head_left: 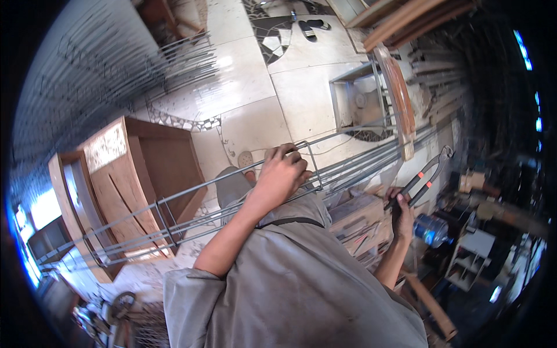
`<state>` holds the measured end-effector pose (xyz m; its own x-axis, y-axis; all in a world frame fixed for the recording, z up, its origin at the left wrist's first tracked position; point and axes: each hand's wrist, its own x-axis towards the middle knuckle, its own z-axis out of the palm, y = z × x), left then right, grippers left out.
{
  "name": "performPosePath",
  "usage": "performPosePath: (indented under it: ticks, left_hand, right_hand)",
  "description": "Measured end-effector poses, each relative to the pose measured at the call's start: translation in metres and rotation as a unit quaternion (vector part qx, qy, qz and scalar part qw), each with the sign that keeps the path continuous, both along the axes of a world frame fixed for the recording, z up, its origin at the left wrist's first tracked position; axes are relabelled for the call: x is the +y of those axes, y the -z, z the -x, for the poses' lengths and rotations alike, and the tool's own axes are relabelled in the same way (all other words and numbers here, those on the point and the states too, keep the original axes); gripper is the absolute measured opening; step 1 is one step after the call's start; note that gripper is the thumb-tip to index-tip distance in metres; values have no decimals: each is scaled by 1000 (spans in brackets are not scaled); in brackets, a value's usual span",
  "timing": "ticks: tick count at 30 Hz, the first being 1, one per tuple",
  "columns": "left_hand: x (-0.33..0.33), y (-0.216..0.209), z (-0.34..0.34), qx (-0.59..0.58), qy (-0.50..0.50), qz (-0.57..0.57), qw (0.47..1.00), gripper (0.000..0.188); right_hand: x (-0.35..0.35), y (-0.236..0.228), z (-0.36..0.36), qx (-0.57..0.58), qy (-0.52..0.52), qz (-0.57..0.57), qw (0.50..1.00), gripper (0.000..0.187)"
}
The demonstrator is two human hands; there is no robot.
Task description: The person aligns metal rods on a wooden frame and secures the joints by twisting thin wire around them using pliers.
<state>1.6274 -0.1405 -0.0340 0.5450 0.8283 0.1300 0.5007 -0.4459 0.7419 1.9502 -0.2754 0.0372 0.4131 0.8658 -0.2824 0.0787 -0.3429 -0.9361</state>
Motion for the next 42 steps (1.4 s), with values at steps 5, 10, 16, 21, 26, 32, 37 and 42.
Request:
performPosePath:
  ticks: [5, 10, 16, 21, 26, 32, 37, 42]
  left_hand:
    - [9, -25, 4, -83, 7, 108, 991, 17]
    - [-4, -59, 2, -116, 108, 121, 980, 10]
    - [-37, -90, -27, -138, 166, 163, 963, 9]
    - [-42, -91, -54, -105, 142, 193, 965, 17]
    - [-65, -103, -48, -144, 102, 210, 962, 19]
    - [-108, -108, -4, -234, 97, 257, 932, 23]
    - [-160, -94, 55, -394, -1, 327, 859, 28]
    - [-243, -67, 112, -523, -179, 265, 790, 31]
  right_hand:
    - [-29, 66, 16, 85, 109, -48, 989, 29]
    - [-56, 96, 45, 206, 158, -27, 965, 27]
    - [-73, 97, 54, 111, 187, -43, 975, 31]
    - [-86, 62, 53, -102, 121, -115, 981, 33]
    - [-102, 21, 25, -316, -85, -183, 927, 34]
    - [-78, -2, 41, -175, -298, -191, 919, 41]
    - [-71, 6, 93, 229, -392, -111, 884, 40]
    - [-86, 16, 166, 452, -390, -11, 802, 44]
